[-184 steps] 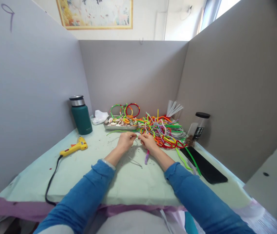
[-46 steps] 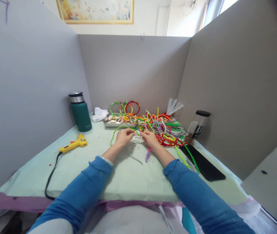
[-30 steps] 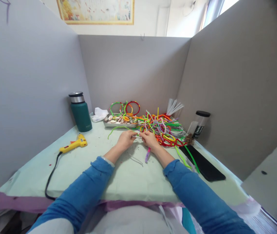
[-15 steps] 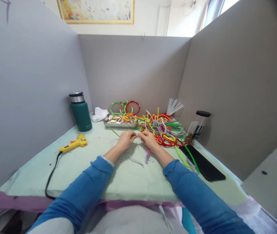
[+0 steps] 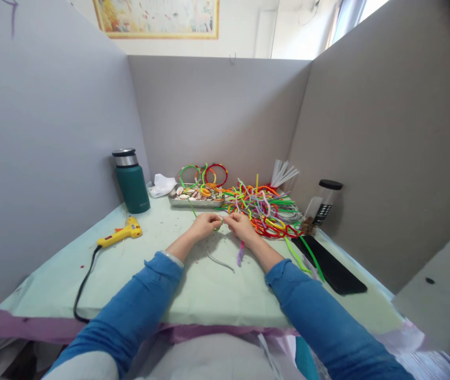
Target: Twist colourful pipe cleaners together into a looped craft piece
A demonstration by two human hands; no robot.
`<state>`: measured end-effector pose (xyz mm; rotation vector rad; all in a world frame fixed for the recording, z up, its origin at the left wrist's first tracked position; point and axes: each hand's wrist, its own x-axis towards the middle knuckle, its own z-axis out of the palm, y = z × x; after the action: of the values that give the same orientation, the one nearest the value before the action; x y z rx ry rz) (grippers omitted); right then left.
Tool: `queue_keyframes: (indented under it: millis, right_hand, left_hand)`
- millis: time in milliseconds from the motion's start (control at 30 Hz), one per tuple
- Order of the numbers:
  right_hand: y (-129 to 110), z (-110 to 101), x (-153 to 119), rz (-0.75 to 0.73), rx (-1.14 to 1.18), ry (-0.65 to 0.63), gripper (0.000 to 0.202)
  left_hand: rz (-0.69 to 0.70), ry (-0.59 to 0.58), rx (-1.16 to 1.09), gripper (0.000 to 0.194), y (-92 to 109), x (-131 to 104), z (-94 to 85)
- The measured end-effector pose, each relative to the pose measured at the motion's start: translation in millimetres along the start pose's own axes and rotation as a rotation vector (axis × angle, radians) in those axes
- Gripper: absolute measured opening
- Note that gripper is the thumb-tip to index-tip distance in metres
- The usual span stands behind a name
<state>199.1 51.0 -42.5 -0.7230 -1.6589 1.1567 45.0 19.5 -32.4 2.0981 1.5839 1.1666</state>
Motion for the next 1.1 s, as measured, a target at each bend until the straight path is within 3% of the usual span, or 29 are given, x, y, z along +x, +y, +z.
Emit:
queue_keyframes:
  millis: [400, 900, 1100]
  right_hand:
    - [5, -2, 3, -0.027, -0.013, -0.014, 0.034]
    - [1, -2, 1, -0.02, -0.009, -0.059, 0.034]
    - [2, -4, 3, -0.032, -0.014, -0.044, 0.033]
  left_hand:
    - [-0.236, -0.132, -0.406, 0.026, 16, -9, -7.4]
    - [-0.274, -0.304, -0.661, 0.035, 6, -9, -9.7]
    - [-0.24, -0.274, -0.592, 0.033, 14, -10, -12.6]
